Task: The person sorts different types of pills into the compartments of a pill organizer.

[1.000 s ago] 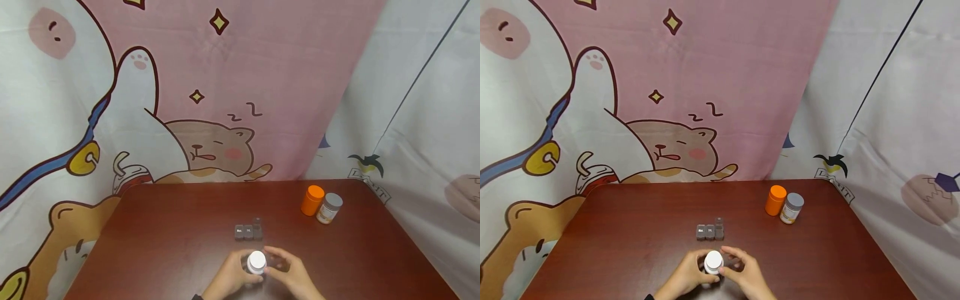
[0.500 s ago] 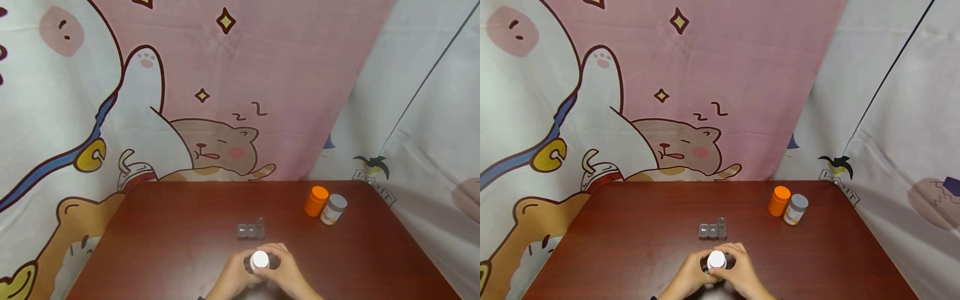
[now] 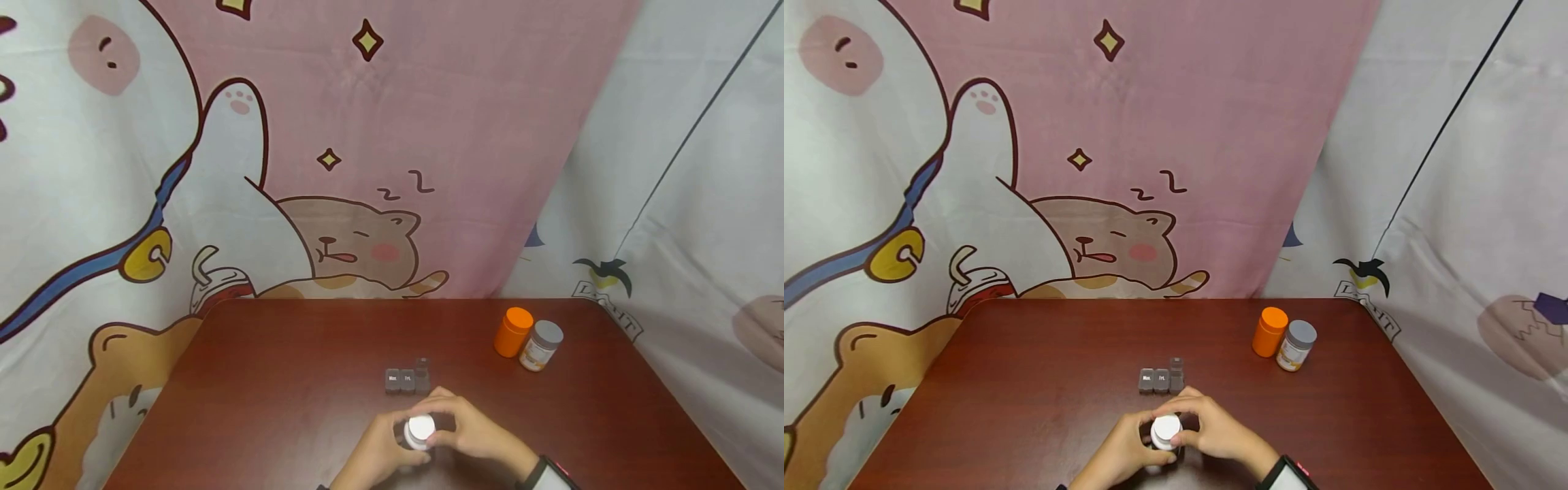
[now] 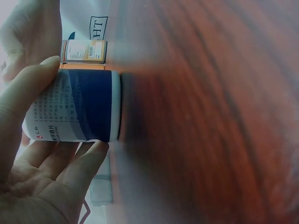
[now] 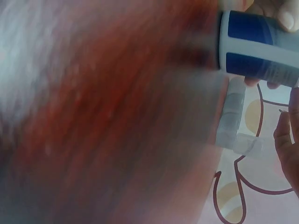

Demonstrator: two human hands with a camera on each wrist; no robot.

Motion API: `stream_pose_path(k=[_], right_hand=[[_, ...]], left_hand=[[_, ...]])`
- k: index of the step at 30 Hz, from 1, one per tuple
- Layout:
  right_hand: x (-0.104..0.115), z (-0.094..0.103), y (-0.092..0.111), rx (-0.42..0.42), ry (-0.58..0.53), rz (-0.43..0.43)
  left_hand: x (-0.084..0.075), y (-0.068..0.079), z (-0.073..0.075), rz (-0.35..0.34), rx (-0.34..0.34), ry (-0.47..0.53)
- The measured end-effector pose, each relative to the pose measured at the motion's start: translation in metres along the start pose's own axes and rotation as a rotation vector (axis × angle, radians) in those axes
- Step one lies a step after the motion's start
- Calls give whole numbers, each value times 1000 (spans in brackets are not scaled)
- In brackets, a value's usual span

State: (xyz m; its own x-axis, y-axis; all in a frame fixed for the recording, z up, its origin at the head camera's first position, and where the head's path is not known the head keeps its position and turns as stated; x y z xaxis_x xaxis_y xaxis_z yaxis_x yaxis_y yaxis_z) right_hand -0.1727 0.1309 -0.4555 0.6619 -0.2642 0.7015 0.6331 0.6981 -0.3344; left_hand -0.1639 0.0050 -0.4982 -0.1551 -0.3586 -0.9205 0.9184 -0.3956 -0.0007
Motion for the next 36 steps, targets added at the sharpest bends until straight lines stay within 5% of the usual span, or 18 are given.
stream_pose_path(k=[5,13,17,25,30,36], right_hand=[[2,0,4,-28,-12,7],[-11,7,30,-313,-257,-421],[-8,1,45,-372,-208,-568],[4,-5,38,-381,19,-404],[-2,-10,28,-390,-27,-407],[-1,-14,16,-367,-42,-300]], left_hand=[[1,-1,-2,-11,10,14],[2,-3,-1,7,-19,-16],[0,-3,0,-5,-31,-26],[-3,-2,1,-52,-14,-12],[-2,-2,2,-77,-28,-36],[1,0,0,-40,-15,-4]])
Point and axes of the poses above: each hand's wrist, its own y-axis away from the middle knuckle, its own z-axis out of the back of the hand, x = y × z, the point moved 7 cm from there along -y, towards the middle knuckle, and after that the axes turned 2 degrees about x, right-handed, at the moved point
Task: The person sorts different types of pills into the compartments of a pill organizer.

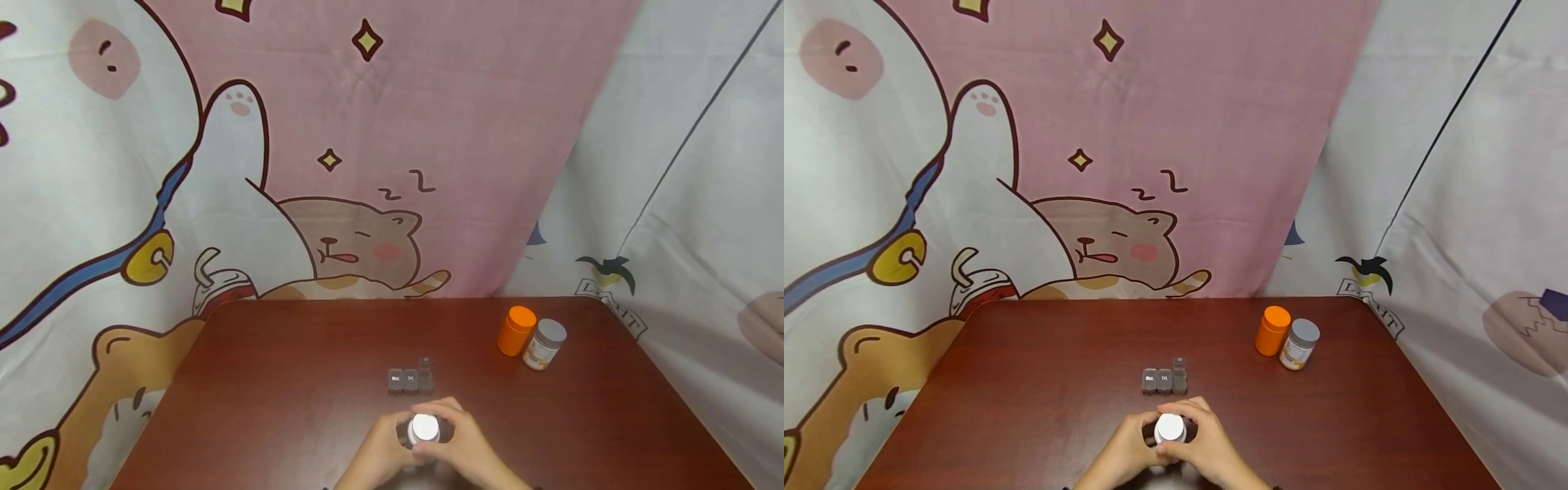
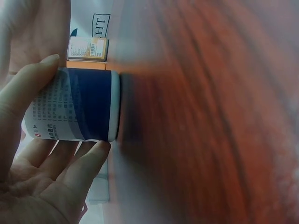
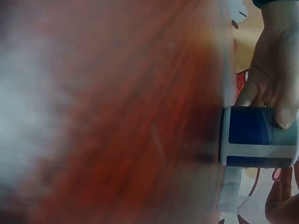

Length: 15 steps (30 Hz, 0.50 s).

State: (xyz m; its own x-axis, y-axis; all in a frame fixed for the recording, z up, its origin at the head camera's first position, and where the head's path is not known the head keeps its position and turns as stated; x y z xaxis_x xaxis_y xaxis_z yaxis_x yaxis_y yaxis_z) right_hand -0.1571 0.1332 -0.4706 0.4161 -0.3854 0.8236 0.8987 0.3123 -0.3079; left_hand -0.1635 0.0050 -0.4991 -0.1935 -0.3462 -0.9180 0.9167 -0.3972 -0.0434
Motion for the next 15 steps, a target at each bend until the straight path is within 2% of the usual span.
stream_pose_path(k=[5,10,14,15], right_hand=[[7,1,-9,87,31,139],[8,2,-12,150,53,180],[12,9,-5,96,100,225],[12,11,-3,73,120,208]], left_hand=[[0,0,-1,19,-3,1],[0,0,0,8,-6,-36],[1,-1,0,5,1,-34],[1,-1,0,4,2,-34]])
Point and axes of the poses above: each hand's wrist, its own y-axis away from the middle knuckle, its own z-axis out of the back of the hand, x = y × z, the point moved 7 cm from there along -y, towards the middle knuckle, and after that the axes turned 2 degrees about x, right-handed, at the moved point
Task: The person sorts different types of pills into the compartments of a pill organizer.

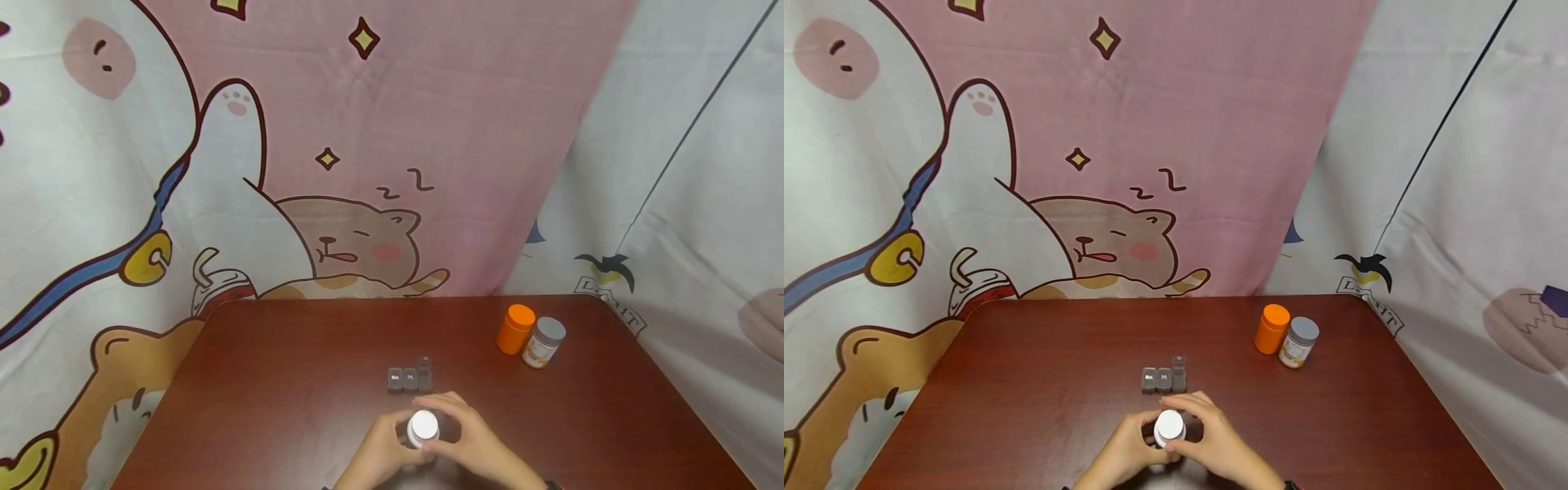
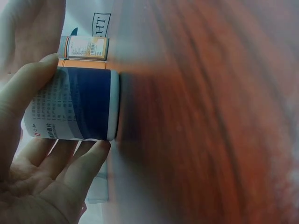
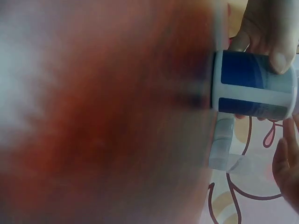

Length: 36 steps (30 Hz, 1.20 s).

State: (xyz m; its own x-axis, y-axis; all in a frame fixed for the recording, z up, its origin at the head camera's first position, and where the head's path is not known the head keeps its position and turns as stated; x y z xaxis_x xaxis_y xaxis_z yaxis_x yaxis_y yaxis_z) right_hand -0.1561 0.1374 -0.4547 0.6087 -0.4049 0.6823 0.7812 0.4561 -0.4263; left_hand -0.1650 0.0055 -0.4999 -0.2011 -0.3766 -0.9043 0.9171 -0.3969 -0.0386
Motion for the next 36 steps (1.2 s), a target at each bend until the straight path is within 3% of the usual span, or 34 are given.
stream_pose_path(k=[2,4,8,11,14,24,36], right_hand=[[0,5,7,-45,49,-42],[-5,8,15,-63,51,-142],[-17,7,32,-39,-32,-369],[-21,5,37,-24,-96,-445],[-20,3,37,-14,-125,-438],[-18,0,23,-10,-58,-331],[-14,-15,0,11,-170,-251]], left_hand=[[1,0,0,6,1,5],[2,0,-1,14,3,17],[3,1,-1,25,6,47],[3,1,0,30,4,57],[2,1,0,26,4,48],[0,2,-1,-9,1,35],[0,3,3,-23,-37,-47]])
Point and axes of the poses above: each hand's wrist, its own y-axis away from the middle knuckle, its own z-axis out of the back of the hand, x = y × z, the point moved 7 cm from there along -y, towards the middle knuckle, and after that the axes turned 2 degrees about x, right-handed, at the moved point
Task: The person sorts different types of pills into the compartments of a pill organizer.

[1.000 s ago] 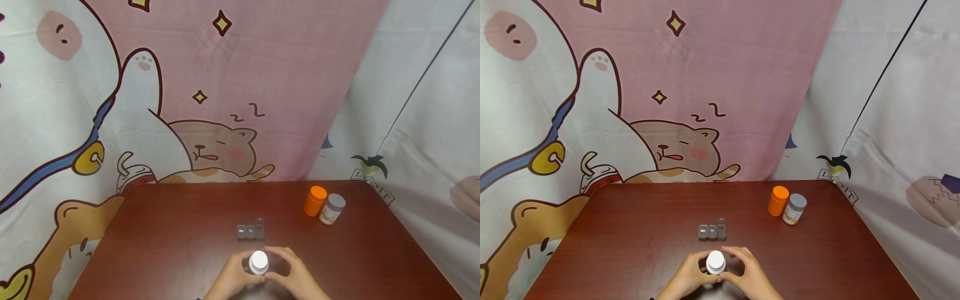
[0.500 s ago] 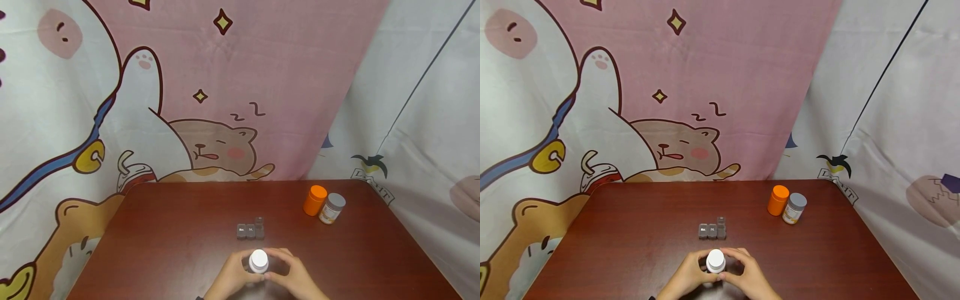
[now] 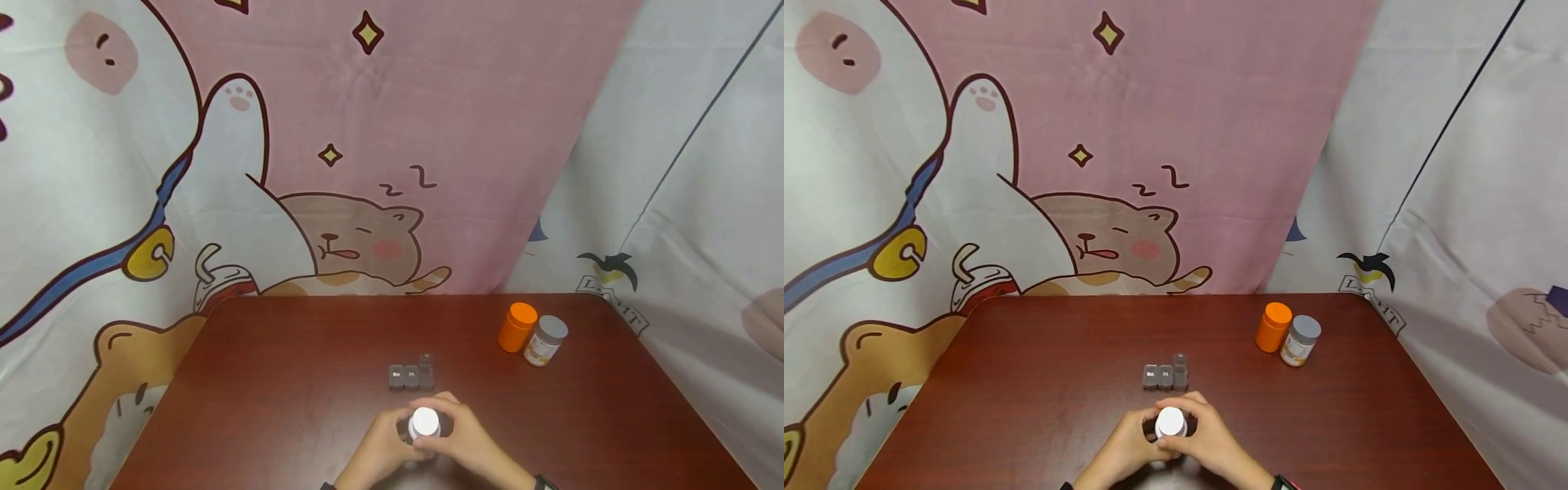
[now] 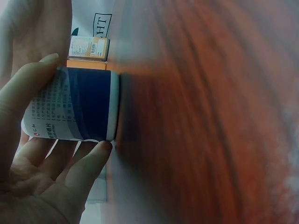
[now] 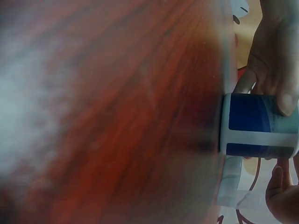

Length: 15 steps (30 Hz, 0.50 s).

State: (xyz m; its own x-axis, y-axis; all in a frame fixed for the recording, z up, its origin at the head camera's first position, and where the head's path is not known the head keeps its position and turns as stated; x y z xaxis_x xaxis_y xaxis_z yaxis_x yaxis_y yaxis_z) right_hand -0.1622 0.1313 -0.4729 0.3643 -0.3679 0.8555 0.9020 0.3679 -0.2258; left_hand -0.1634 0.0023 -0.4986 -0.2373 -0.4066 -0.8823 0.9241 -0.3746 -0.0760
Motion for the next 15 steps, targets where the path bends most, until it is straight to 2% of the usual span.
stream_pose_path(k=[4,7,11,15], right_hand=[[0,-1,-2,-3,-13,-11],[0,-2,-2,4,-6,-6],[1,1,1,14,21,54],[2,12,7,-21,55,96]], left_hand=[[-1,0,0,-8,-1,10],[1,0,0,14,-1,10],[3,-1,-1,38,9,12],[2,-2,-2,32,24,38]])
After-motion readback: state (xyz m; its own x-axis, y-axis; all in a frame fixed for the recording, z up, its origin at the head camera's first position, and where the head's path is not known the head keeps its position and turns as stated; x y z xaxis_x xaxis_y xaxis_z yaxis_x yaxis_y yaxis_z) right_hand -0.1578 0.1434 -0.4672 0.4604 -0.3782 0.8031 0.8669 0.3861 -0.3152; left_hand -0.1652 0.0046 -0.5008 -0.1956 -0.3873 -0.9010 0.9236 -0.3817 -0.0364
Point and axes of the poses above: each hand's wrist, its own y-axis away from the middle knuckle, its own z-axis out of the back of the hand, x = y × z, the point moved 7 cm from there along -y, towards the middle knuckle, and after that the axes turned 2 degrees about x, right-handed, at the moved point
